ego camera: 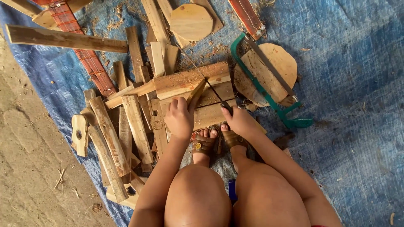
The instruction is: A person uses a curved blade to shave and shape a piece of wood while sitting on the floor.
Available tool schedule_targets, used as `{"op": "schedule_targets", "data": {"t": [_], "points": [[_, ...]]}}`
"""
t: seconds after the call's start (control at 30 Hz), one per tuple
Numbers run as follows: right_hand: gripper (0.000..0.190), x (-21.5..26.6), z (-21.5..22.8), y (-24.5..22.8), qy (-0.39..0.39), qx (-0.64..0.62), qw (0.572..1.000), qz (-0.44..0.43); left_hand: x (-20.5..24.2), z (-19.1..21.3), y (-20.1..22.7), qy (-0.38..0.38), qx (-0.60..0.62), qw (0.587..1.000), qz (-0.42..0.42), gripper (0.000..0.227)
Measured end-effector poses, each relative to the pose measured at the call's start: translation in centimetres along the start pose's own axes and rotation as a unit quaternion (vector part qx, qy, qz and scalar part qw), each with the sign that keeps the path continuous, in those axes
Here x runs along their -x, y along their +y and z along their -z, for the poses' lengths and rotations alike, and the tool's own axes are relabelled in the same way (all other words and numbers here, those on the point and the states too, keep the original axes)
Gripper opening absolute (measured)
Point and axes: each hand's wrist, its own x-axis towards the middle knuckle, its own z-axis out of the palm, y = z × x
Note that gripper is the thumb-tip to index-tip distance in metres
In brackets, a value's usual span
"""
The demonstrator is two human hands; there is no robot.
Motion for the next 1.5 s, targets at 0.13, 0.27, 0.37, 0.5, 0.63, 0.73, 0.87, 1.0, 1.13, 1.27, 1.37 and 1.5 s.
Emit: {"op": "schedule_targets", "data": {"t": [0.13,0.27,0.37,0.5,0.63,0.73,0.87,1.0,1.13,1.27,1.37,1.5], "points": [[0.064,-0.3,0.3,2.4,-0.091,-0.242,0.966,-0.005,-0.1,0.4,-0.9,-0.005,0.007,1.0,-0.013,0.051],[0.057,1.8,3.4,-0.3,-0.051,-0.234,0.971,0.024,-0.2,0.5,-2.0,0.0,0.027,0.999,-0.019,0.051],[0.049,5.0,7.7,-3.7,0.051,-0.2,0.975,0.08,-0.3,-0.1,-2.6,-0.001,0.035,0.999,-0.017,0.05],[0.052,8.0,10.3,-6.1,0.2,-0.214,0.922,0.253,0.0,-0.6,-2.9,0.002,0.031,0.999,-0.021,0.052],[0.052,3.3,4.5,-3.5,0.061,-0.074,0.995,-0.002,0.8,0.8,-1.6,-0.01,0.046,0.998,-0.03,0.049],[0.072,-0.2,1.4,0.2,-0.037,-0.09,0.994,-0.053,0.6,-1.5,-1.3,-0.015,0.087,0.994,-0.068,0.037],[0.078,2.0,1.7,-1.2,-0.073,-0.172,0.981,-0.049,1.1,-0.2,-1.8,-0.014,0.09,0.992,-0.091,0.046],[0.072,0.3,1.6,1.0,-0.072,-0.227,0.971,-0.012,0.5,-0.9,-1.5,-0.008,0.097,0.991,-0.093,0.047],[0.071,-0.5,0.5,2.7,-0.103,-0.272,0.957,0.0,-0.1,0.2,-2.0,-0.016,0.116,0.988,-0.096,0.049],[0.066,0.0,0.7,2.4,-0.085,-0.298,0.951,0.0,0.6,-0.6,-1.9,-0.016,0.123,0.988,-0.095,0.048],[0.057,0.9,1.9,1.5,-0.004,-0.253,0.967,0.024,0.1,-0.1,-1.2,-0.015,0.117,0.988,-0.098,0.047],[0.041,6.4,7.7,-3.8,0.139,-0.215,0.961,0.103,-0.6,0.0,-1.1,-0.01,0.105,0.991,-0.084,0.048]]}}
